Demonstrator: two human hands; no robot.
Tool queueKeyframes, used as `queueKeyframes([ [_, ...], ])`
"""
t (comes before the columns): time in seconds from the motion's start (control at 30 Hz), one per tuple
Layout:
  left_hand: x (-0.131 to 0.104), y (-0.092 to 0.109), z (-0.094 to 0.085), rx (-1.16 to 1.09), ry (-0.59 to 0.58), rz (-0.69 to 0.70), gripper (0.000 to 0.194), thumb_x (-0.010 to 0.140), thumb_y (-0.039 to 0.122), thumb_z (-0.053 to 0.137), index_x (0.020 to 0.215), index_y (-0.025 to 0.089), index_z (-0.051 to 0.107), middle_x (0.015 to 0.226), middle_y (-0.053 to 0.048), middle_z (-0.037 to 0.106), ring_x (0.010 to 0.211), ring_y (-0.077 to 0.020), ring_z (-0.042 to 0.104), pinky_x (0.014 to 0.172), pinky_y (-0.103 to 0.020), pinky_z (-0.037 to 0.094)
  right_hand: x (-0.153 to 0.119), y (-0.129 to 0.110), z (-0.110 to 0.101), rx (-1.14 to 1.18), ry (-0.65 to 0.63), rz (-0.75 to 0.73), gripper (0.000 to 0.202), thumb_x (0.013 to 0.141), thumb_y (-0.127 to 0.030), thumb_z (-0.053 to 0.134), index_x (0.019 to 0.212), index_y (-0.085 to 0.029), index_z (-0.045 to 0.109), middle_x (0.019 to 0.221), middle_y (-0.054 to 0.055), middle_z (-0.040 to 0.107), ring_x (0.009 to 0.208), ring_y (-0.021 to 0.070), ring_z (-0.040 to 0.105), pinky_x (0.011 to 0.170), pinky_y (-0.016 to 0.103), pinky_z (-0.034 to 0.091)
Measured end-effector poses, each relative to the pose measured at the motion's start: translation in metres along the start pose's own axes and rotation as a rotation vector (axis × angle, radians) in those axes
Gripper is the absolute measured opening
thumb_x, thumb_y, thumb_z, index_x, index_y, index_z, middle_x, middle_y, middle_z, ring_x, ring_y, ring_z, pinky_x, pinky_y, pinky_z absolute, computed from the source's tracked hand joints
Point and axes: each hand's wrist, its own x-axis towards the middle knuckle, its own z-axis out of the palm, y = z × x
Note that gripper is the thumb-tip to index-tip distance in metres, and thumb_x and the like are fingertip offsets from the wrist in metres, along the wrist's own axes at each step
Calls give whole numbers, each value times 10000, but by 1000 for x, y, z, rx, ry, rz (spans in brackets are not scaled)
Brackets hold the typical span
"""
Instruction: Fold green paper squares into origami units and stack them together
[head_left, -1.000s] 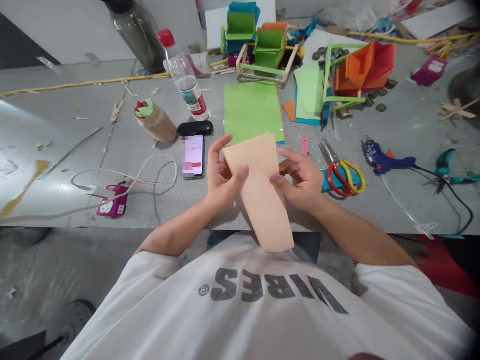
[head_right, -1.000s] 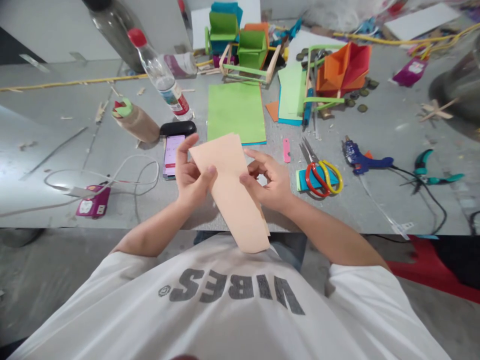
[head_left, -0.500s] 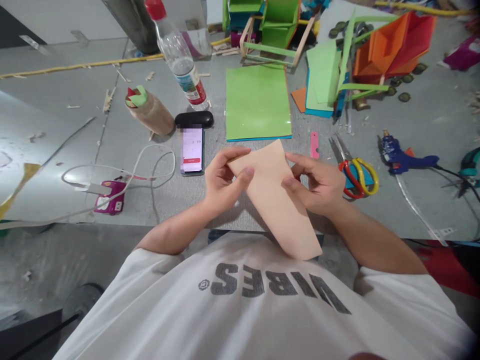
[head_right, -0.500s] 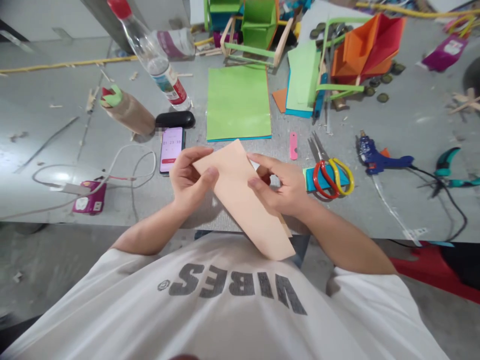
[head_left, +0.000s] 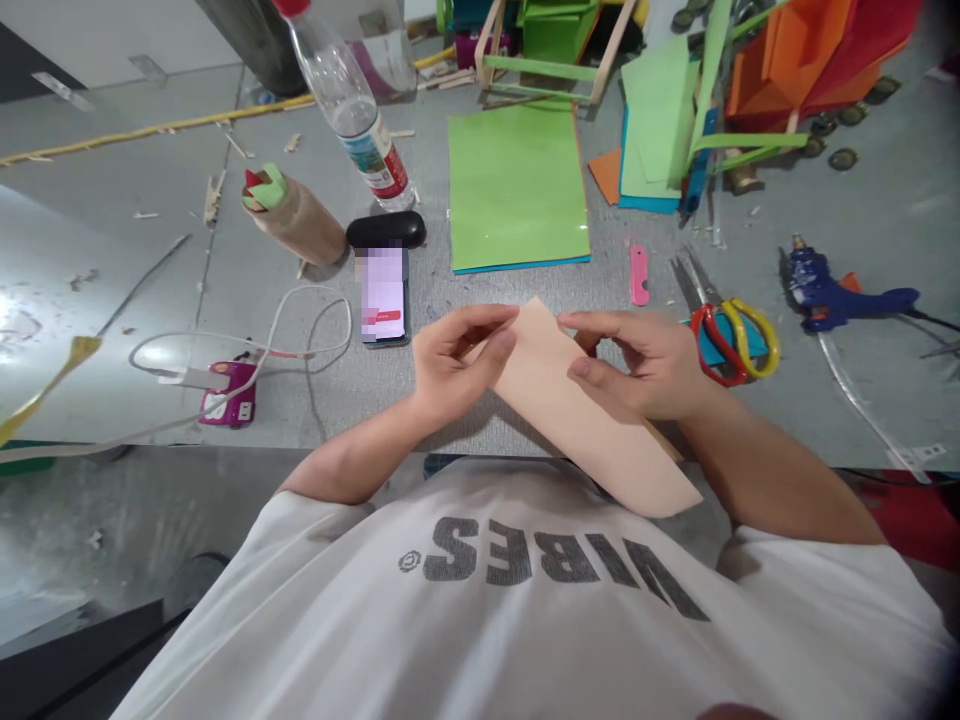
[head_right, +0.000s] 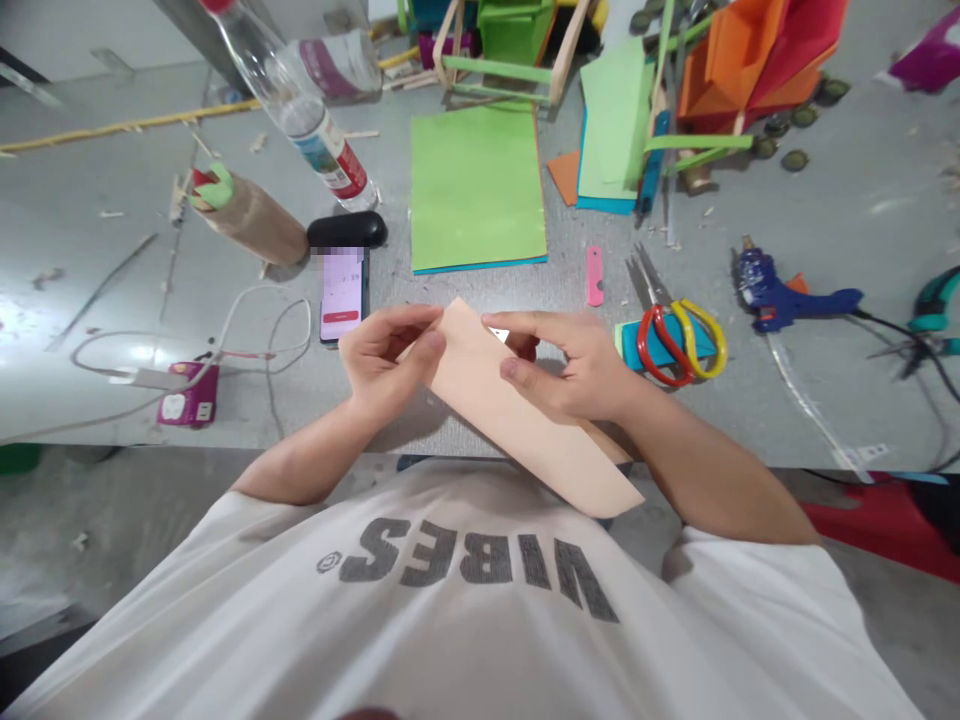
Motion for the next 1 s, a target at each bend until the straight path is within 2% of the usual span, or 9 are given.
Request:
queueKeyframes([
  [0.23,-6,1,1,41,-94,44,272,1081,528,988,1208,287,989,1096,-64,969,959,-206,940,926,-337,792,-5,-2,10,-71,70,32,404,1086,-496,864,1480,-456,944,990,19,906,767,257,798,804,466,743],
  [0.43,-7,1,2,70,-106,74,243,1101,489,964,1221,280,993,1097,-62,972,953,-204,945,919,-329,805,-5,0,11,-78,88,-20,410,1099,-439,876,1503,-425,938,981,13,915,747,235,794,789,433,735],
  [0.57,-7,-3,3,86,-114,167,203,1135,424,928,1269,281,982,1132,-58,977,975,-188,951,927,-300,796,-7,2,12,-88,120,-45,383,1117,-429,870,1492,-425,947,864,-4,856,702,220,771,756,411,717],
  [0.67,-6,-6,3,124,-117,216,219,1144,441,913,1248,256,971,1107,-61,975,947,-177,944,892,-275,783,-7,5,14,-128,145,-59,356,1119,-431,862,1459,-394,959,857,-3,864,682,206,767,721,379,706],
  [0.8,-6,-7,4,146,-115,246,206,1156,429,898,1236,247,955,1080,-59,970,916,-165,933,855,-258,765,-6,4,15,-110,177,-154,365,1109,-316,874,1459,-381,955,857,-25,871,662,171,773,684,318,679],
  [1.0,-5,-8,5,135,-102,299,196,1101,336,966,1286,272,946,1042,-26,958,862,-136,904,805,-222,727,-8,-1,18,-97,169,-155,419,1091,-217,873,1480,-359,939,895,-15,893,703,178,805,726,320,723],
])
